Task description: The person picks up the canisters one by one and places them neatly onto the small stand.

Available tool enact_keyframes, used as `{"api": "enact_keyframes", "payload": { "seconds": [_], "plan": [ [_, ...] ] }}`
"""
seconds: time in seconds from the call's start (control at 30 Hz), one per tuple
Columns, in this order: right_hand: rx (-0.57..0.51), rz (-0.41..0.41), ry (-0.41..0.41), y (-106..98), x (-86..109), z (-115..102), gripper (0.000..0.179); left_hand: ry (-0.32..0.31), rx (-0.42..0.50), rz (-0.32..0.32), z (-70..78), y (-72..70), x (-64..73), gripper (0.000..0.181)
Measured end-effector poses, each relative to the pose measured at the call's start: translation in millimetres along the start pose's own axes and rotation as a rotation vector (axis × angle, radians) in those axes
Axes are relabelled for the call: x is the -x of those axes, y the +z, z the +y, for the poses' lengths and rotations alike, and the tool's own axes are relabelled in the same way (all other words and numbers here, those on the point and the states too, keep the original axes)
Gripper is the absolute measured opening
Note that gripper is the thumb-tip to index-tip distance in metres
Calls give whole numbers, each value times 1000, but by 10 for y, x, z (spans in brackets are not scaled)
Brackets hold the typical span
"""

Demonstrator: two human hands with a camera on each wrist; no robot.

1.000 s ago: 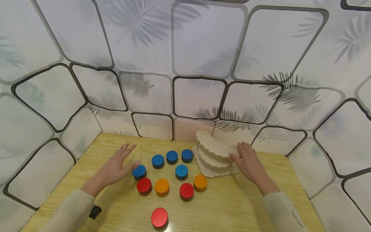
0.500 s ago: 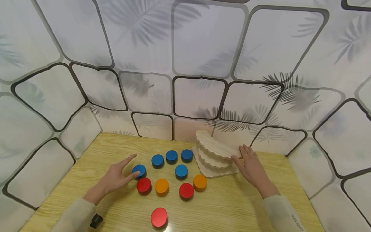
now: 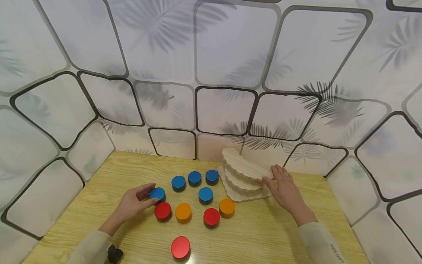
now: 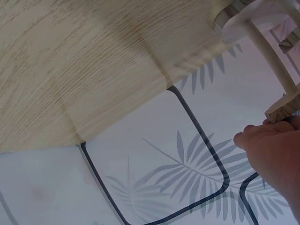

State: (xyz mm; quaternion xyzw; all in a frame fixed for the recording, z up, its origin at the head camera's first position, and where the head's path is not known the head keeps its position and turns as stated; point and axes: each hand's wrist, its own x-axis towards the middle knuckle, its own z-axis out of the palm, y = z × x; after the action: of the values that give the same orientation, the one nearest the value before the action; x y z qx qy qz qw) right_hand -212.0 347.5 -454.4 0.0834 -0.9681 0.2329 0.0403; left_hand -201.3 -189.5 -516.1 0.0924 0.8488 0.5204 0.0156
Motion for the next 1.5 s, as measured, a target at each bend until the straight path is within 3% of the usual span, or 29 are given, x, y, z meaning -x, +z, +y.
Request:
{"api": "enact_keyframes", "payload": {
  "seconds": [0.2,0.57,0.93,1.13,1.33,1.5],
  "plan": [
    [0,-3,5,14,8,6,80,-25,57,-10,-67,-4,-15,68],
    [19,13,2,15,-25,18,79,-32,-81,-28,-95,-5,-45,67],
    [17,-16,17,4,-21,11,81,-45,-107,-33,-100,-8,-72,61],
    [14,-20,13,-4,-30,12,81,-50,-71,-28,-47,-46,-115,62],
    [13,-30,16,-4,-23,8,82,-28,3,-17,93,-77,-191,63],
    [13,-32,15,2,-17,15,82,-11,9,-7,217,-56,-275,63]
  ]
}}
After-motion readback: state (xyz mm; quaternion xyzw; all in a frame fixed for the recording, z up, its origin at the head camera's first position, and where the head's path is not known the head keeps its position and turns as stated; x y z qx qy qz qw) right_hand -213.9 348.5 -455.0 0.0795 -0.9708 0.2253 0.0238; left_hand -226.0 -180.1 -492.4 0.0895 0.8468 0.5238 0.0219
